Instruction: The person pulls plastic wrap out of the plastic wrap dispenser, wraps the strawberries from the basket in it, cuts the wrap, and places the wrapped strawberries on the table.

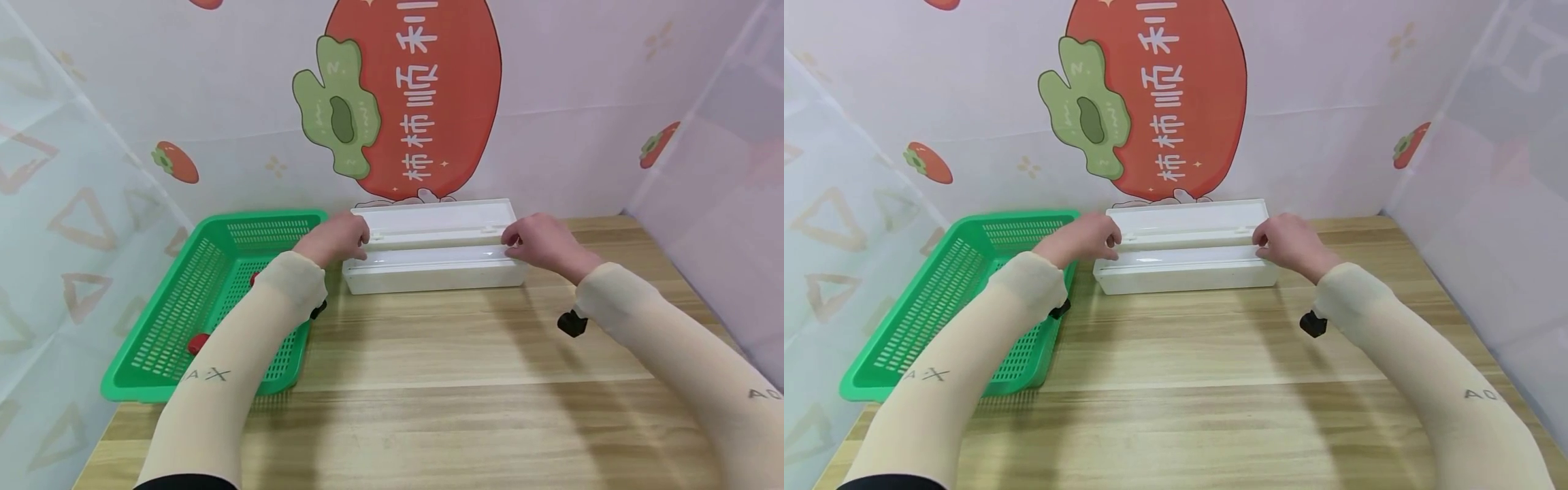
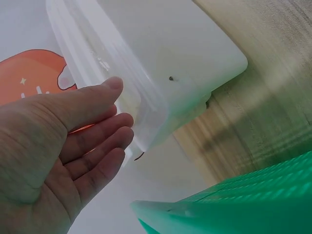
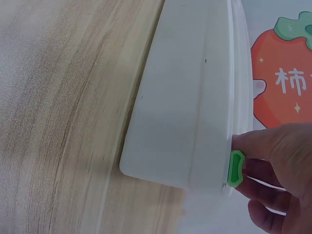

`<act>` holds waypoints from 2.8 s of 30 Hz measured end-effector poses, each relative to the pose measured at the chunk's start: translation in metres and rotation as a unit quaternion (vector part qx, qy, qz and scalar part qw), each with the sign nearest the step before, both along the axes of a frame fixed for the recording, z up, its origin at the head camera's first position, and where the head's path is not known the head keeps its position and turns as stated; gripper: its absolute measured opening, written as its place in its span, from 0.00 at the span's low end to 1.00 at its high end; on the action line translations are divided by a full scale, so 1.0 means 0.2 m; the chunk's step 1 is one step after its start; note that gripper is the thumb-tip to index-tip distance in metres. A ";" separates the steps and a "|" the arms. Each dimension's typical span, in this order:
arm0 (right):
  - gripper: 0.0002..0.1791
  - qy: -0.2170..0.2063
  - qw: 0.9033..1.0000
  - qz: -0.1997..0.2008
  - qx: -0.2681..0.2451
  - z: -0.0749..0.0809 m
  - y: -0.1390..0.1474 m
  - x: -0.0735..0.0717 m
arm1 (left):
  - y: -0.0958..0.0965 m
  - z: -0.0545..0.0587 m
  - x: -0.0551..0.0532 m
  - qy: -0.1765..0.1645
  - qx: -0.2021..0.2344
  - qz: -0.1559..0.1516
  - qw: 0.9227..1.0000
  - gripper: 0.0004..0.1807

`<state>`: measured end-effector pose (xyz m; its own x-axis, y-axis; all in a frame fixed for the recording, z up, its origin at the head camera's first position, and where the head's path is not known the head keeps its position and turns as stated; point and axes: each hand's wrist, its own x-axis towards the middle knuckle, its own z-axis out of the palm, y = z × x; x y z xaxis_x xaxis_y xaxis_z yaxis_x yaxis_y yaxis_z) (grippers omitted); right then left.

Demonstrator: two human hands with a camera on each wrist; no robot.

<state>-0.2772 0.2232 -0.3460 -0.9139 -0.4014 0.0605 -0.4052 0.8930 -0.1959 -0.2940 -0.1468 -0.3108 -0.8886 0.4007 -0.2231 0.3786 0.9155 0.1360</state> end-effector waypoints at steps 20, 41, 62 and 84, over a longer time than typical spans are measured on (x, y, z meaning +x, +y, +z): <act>0.05 0.055 0.998 -0.009 0.009 -0.04 -0.01 -0.03 | 0.02 -0.04 -0.02 0.034 -0.015 -0.017 0.999 0.07; 0.08 0.054 0.998 -0.029 -0.015 -0.04 -0.01 -0.04 | 0.02 -0.05 -0.03 -0.001 -0.013 -0.001 1.000 0.11; 0.09 0.052 0.997 -0.041 -0.032 -0.03 0.00 -0.05 | 0.04 -0.07 -0.05 0.004 -0.008 0.017 1.000 0.18; 0.08 0.040 0.997 -0.051 -0.038 -0.04 0.00 -0.06 | 0.02 -0.08 -0.06 0.042 -0.017 -0.029 0.999 0.07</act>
<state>-0.2884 0.2230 -0.3536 -0.9405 -0.2986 0.1619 -0.3307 0.9139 -0.2355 -0.3066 -0.1433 -0.3268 -0.8808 0.4448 -0.1626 0.4392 0.8956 0.0705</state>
